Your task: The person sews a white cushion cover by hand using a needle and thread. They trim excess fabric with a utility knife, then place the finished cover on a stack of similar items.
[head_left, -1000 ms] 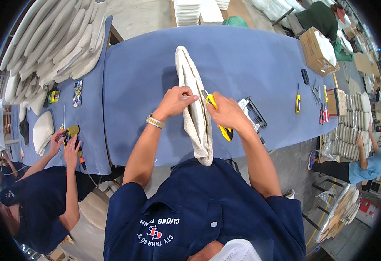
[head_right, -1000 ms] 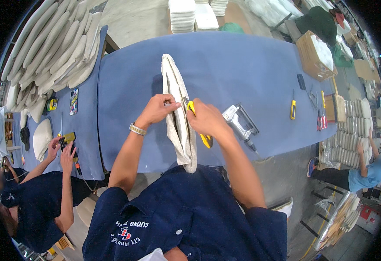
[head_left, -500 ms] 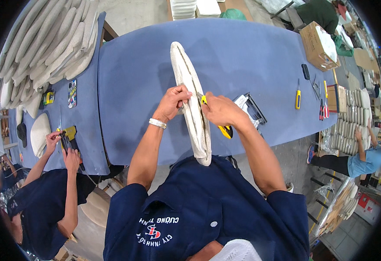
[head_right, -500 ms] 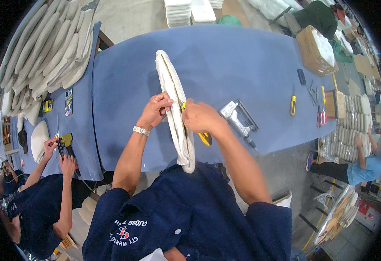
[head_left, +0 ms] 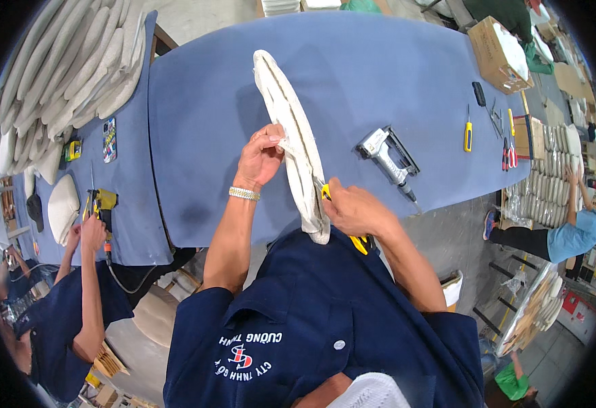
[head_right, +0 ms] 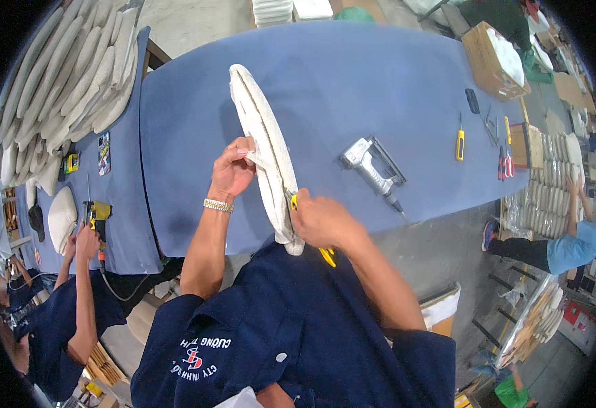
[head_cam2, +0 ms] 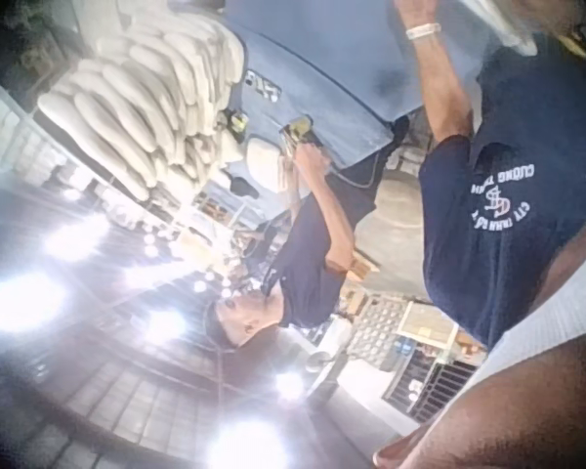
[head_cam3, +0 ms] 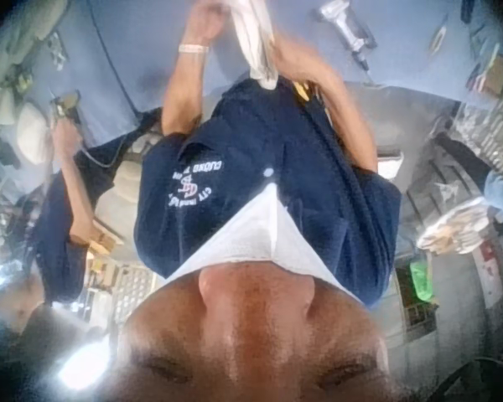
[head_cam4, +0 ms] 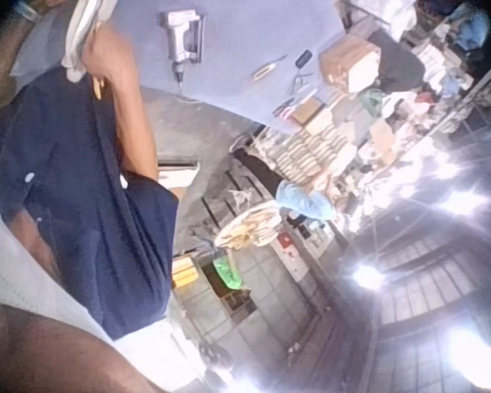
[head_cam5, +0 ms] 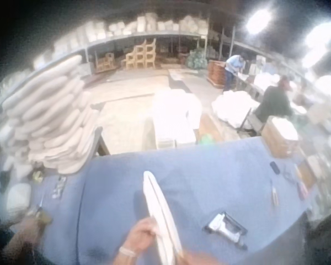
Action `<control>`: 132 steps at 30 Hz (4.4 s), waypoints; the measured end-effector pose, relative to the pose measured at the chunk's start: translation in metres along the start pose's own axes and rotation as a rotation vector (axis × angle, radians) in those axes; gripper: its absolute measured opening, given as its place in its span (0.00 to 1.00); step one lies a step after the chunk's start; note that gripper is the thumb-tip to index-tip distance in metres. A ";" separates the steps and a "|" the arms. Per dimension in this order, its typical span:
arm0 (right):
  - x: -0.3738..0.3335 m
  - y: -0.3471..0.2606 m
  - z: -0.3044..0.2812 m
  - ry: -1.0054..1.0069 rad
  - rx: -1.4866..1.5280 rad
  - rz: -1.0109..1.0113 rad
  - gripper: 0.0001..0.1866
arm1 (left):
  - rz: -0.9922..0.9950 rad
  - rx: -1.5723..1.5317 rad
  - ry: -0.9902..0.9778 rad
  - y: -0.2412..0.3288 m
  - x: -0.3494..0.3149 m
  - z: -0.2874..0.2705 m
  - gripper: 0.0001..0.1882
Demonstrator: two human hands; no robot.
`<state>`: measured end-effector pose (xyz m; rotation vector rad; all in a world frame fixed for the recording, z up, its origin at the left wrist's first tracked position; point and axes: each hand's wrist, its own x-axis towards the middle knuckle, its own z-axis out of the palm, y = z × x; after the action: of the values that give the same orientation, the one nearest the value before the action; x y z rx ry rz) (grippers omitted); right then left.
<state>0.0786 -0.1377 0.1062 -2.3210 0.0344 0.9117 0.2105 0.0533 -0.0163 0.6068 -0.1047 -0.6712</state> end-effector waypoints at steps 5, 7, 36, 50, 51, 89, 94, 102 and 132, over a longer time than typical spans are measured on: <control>-0.008 -0.001 0.011 0.076 0.025 0.043 0.18 | 0.138 0.964 -0.021 0.034 -0.027 0.067 0.11; -0.008 -0.008 0.008 0.065 0.025 0.083 0.18 | 0.265 1.390 -0.145 0.046 -0.041 0.092 0.12; 0.024 -0.020 -0.022 0.141 -0.058 0.042 0.16 | -0.150 1.220 0.088 0.006 0.013 0.008 0.30; 0.016 -0.010 -0.008 -0.003 -0.039 -0.006 0.17 | -0.512 1.137 -0.043 0.043 0.022 0.030 0.25; 0.012 -0.008 -0.004 0.018 -0.035 -0.024 0.17 | -0.513 1.145 -0.064 0.046 0.023 0.034 0.26; -0.024 0.013 0.027 0.314 0.101 0.000 0.14 | 0.303 1.310 0.365 -0.056 -0.070 0.049 0.20; -0.015 0.004 0.024 0.242 0.073 0.043 0.15 | 0.209 1.027 0.400 -0.075 -0.071 0.030 0.22; -0.014 -0.008 0.014 0.149 -0.040 0.098 0.17 | 0.255 0.916 0.414 -0.086 -0.067 0.030 0.19; -0.052 0.010 0.045 -0.137 0.053 0.078 0.17 | 0.131 0.400 0.561 -0.108 -0.069 0.030 0.21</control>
<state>0.0089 -0.1299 0.1080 -2.2167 0.0906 1.0945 0.0884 0.0136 -0.0457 1.1431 0.2491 -0.3331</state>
